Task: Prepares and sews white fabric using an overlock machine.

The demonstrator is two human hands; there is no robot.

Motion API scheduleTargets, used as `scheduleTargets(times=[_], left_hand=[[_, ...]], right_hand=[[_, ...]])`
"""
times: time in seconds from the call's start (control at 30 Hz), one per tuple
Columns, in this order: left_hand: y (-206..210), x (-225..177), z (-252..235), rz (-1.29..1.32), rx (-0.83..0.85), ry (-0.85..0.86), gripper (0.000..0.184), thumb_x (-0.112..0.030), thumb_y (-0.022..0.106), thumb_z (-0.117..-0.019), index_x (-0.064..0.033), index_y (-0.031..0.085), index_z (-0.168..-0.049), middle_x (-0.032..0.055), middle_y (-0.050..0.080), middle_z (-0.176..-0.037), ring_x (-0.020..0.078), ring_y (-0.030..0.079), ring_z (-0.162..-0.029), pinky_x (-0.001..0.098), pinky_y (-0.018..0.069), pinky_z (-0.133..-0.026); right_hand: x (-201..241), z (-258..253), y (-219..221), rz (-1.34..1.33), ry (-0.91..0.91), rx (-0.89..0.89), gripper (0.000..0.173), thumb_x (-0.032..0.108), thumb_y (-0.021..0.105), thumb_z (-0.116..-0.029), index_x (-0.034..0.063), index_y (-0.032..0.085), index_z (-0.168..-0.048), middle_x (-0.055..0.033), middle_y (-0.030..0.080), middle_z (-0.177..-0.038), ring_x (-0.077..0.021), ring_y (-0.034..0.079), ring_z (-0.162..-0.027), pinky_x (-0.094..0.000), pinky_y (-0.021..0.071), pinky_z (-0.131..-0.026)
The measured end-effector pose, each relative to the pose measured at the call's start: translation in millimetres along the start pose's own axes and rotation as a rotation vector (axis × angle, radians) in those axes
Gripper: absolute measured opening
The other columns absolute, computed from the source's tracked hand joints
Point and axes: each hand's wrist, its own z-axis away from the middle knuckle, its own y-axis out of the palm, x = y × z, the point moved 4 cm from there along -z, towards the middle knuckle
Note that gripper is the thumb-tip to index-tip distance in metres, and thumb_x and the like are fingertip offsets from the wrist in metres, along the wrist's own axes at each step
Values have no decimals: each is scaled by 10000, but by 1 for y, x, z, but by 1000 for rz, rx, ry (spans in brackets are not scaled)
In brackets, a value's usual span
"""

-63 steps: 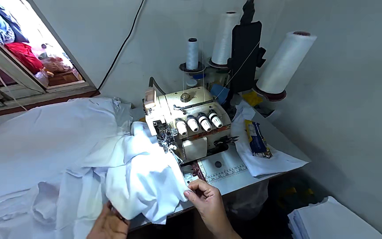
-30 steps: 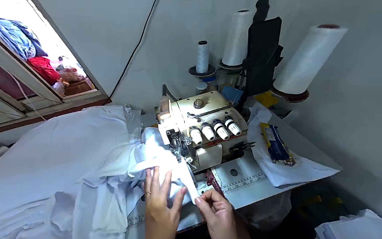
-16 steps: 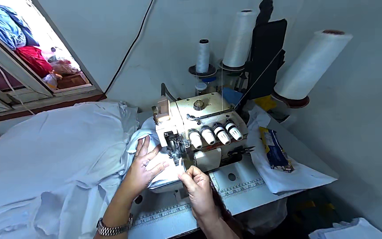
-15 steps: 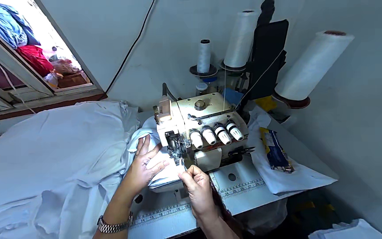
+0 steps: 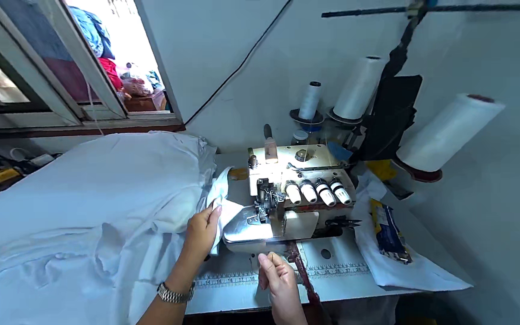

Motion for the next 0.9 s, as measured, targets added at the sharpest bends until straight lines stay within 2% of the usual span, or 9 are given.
scheduleTargets(times=[0.1, 0.27, 0.4, 0.47, 0.6, 0.7, 0.8, 0.87, 0.9], left_hand=[[-5, 9, 33, -22, 33, -23, 433, -252, 472, -1090, 18, 639, -795, 82, 504, -616, 209, 519, -603, 429, 439, -606], [2, -1, 96, -140, 1, 101, 452, -239, 450, -1064, 55, 659, -793, 148, 583, -660, 280, 606, -626, 470, 510, -623], [19, -20, 138, -245, 8, 190, 325, -131, 504, -1022, 109, 722, -1044, 265, 710, -934, 396, 734, -803, 548, 597, -716], [32, -18, 149, -303, -9, 238, 338, -160, 513, -1018, 102, 721, -1071, 263, 715, -994, 394, 742, -829, 532, 606, -702], [48, 1, 154, -336, 31, 330, 462, -255, 574, -987, -3, 639, -1368, 249, 695, -1209, 403, 733, -996, 529, 609, -763], [48, 10, 155, -307, 73, 378, 501, -194, 647, -938, -31, 610, -1410, 247, 653, -1309, 404, 713, -1076, 521, 611, -777], [43, 16, 152, -262, 74, 401, 508, -168, 679, -916, 3, 615, -1390, 229, 666, -1299, 374, 715, -1090, 498, 611, -817], [40, 20, 151, -237, 74, 407, 490, -169, 679, -915, -8, 633, -1375, 204, 683, -1280, 344, 719, -1091, 483, 610, -842], [39, 22, 151, -233, 88, 406, 485, -171, 675, -923, -16, 631, -1381, 196, 684, -1282, 334, 717, -1097, 476, 608, -857]], right_hand=[[-3, 8, 6, 132, -46, 118, 203, 110, 555, -1005, 84, 595, -807, 75, 532, -653, 11, 508, -556, -159, 448, -542], [6, 7, 23, 301, -25, 183, 231, 166, 587, -999, -14, 694, -1098, -32, 693, -966, -15, 638, -791, -179, 533, -690], [15, 3, 27, 314, -37, 167, 260, 181, 566, -1015, -11, 707, -1120, -55, 710, -1032, -35, 655, -882, -200, 543, -787], [18, 2, 23, 252, -59, 144, 238, 117, 529, -1018, -9, 729, -1045, -45, 722, -972, -51, 670, -893, -225, 556, -826], [20, -8, -5, -66, 39, -222, 333, 34, 394, -1059, 9, 644, -840, -4, 650, -740, -74, 640, -688, -238, 569, -682], [25, -15, -26, -3, 62, -368, 332, 48, 387, -1087, -1, 608, -845, -25, 623, -700, -82, 613, -621, -219, 544, -610], [82, -16, -31, 249, -249, -141, 175, 114, 439, -1036, 72, 606, -1008, 17, 654, -888, -87, 641, -849, -292, 543, -799], [161, -13, -29, 273, -523, 67, 205, 261, 464, -1043, 235, 666, -1019, 102, 683, -992, -70, 652, -972, -300, 550, -894], [210, -9, -24, 245, -641, 134, 211, 244, 470, -1035, 247, 674, -986, 92, 686, -1001, -80, 657, -989, -288, 555, -909]])
